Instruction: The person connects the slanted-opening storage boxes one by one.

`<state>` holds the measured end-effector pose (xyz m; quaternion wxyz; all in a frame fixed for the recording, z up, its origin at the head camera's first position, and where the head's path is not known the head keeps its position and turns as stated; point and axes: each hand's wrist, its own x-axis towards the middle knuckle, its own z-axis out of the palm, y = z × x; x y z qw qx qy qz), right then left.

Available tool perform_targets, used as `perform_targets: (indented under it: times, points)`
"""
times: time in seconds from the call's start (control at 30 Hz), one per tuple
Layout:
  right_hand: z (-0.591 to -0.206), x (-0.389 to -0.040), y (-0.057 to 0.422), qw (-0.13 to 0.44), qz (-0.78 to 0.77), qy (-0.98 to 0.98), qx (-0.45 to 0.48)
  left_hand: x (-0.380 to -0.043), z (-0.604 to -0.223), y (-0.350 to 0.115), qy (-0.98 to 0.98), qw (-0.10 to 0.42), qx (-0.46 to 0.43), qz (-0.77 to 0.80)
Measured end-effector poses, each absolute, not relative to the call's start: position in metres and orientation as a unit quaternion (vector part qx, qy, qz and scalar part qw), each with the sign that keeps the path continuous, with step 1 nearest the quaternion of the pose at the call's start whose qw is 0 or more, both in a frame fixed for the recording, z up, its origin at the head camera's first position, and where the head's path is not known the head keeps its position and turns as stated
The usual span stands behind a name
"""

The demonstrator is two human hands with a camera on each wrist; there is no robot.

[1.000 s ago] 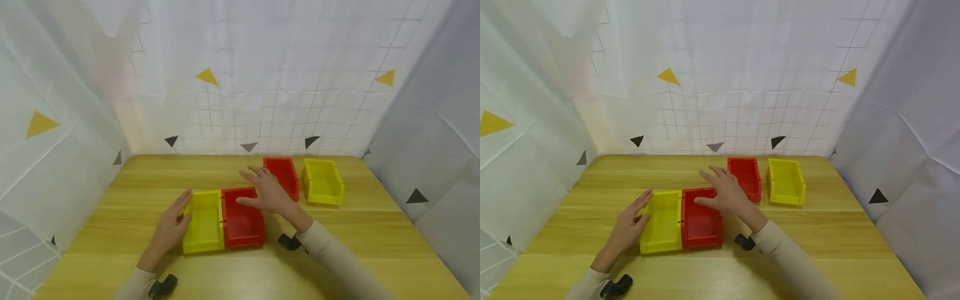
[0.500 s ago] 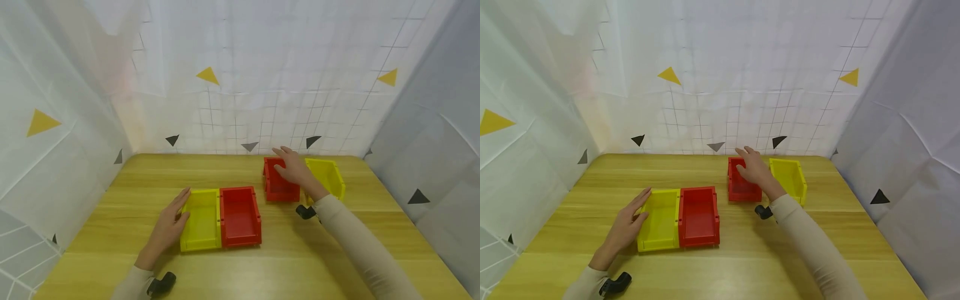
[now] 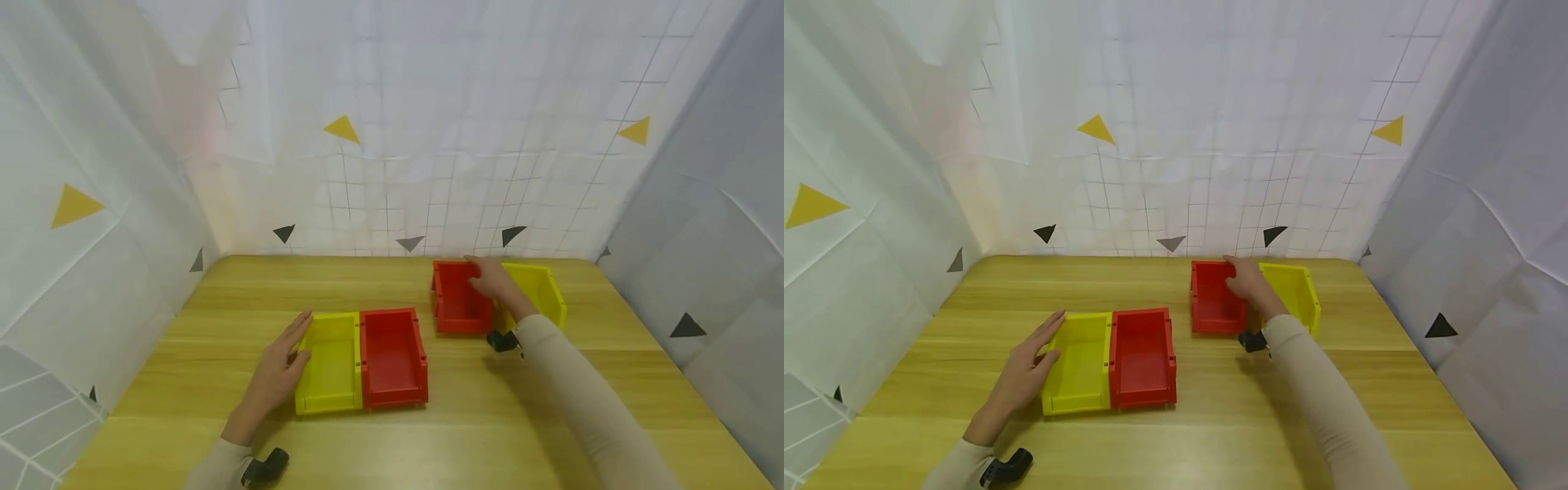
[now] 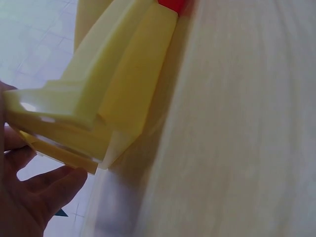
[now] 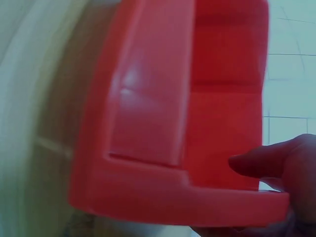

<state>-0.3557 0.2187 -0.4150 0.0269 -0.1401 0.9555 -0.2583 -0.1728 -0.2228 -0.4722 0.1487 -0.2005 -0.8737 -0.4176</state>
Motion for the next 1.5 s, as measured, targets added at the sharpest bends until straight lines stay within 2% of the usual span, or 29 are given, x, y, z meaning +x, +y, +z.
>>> perform_targets:
  times: [0.37,0.7,0.9,1.1,1.5]
  points:
    - [-0.431,-0.354,0.216,0.026,-0.368,0.925,-0.094,-0.171,-0.472,-0.222,-0.875,0.148,-0.191,-0.420]
    - [-0.438,-0.353,0.219,-0.011,-0.366,0.927,-0.084,-0.172,-0.473,-0.221,-0.873,0.147,-0.193,-0.422]
    - [-0.428,-0.348,0.219,0.005,-0.389,0.918,-0.073,-0.171,-0.472,-0.222,-0.872,0.141,-0.193,-0.428]
    - [-0.412,-0.338,0.218,-0.006,-0.397,0.913,-0.088,-0.172,-0.473,-0.223,-0.870,0.139,-0.193,-0.432]
    - [-0.380,-0.295,0.207,0.008,-0.429,0.899,-0.088,-0.172,-0.474,-0.222,-0.872,0.151,-0.194,-0.423]
